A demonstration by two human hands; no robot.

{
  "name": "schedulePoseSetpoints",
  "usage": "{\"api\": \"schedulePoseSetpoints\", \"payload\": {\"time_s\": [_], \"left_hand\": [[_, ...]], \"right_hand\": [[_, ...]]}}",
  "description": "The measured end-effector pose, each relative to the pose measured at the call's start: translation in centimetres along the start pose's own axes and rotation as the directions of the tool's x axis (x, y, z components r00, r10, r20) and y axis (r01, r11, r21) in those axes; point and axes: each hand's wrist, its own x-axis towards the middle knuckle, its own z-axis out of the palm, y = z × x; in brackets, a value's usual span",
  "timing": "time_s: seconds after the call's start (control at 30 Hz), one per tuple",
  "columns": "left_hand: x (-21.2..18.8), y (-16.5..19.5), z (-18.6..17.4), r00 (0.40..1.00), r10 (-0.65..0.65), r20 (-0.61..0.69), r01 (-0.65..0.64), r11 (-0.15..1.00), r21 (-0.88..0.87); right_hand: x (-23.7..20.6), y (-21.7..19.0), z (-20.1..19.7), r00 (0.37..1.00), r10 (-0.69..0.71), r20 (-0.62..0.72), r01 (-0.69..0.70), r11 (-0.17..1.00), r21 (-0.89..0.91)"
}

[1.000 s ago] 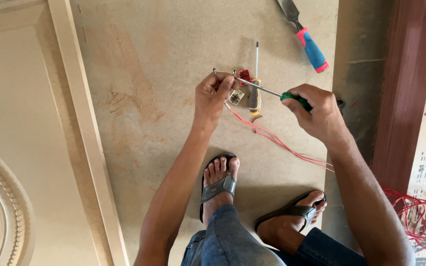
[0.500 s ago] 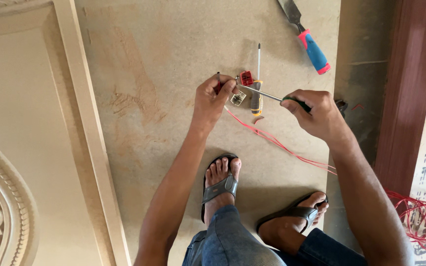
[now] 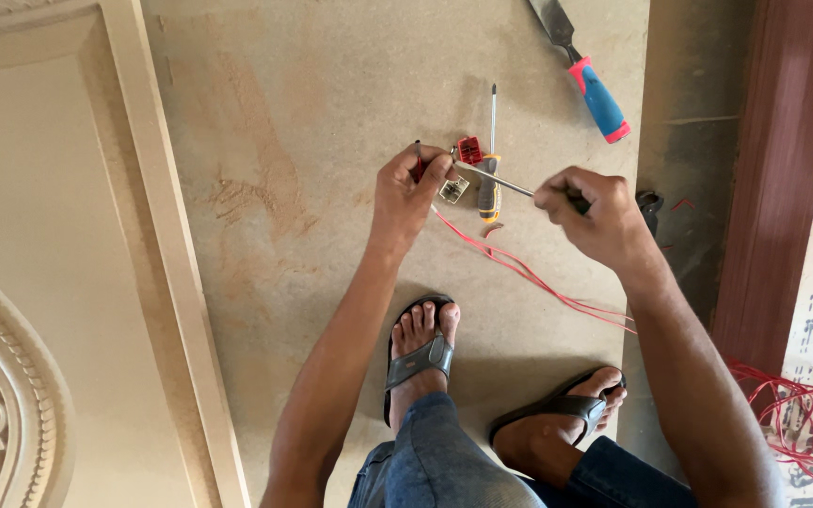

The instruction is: The person strips the ends of red wires using a wire stripper, then uses a screwdriver to secure the wires into a small white electrical component. Finally, the person places the wired component into a red plastic housing and closes it.

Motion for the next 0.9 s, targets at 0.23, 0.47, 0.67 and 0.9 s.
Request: {"api": "schedulePoseSetpoints", "payload": {"time_s": [0.23, 0.47, 0.67, 0.9], "left_hand": [[0.0, 0.3, -0.1, 1.000, 0.018, -0.005, -0.017, 0.999, 0.029], [0.1, -0.1, -0.3, 1.000, 0.027, 0.005, -0.028, 0.999, 0.029], [0.3, -0.3, -0.2, 0.999, 0.030, 0.019, -0.029, 0.999, -0.031], [0.2, -0.2, -0.2, 0.999, 0.039, 0.017, -0.039, 0.999, 0.024]], "right_hand": [[0.1, -0.8, -0.1, 0.998, -0.050, -0.034, 0.046, 0.994, -0.101], [0.2, -1.5, -0.3, 1.000, 0.016, 0.000, -0.016, 0.997, -0.070], [0.5, -1.9, -0.1, 0.998, -0.046, -0.035, 0.045, 0.998, -0.042], [0.5, -1.5, -0.2, 0.999, 0.048, -0.012, -0.049, 0.997, -0.059]]}}
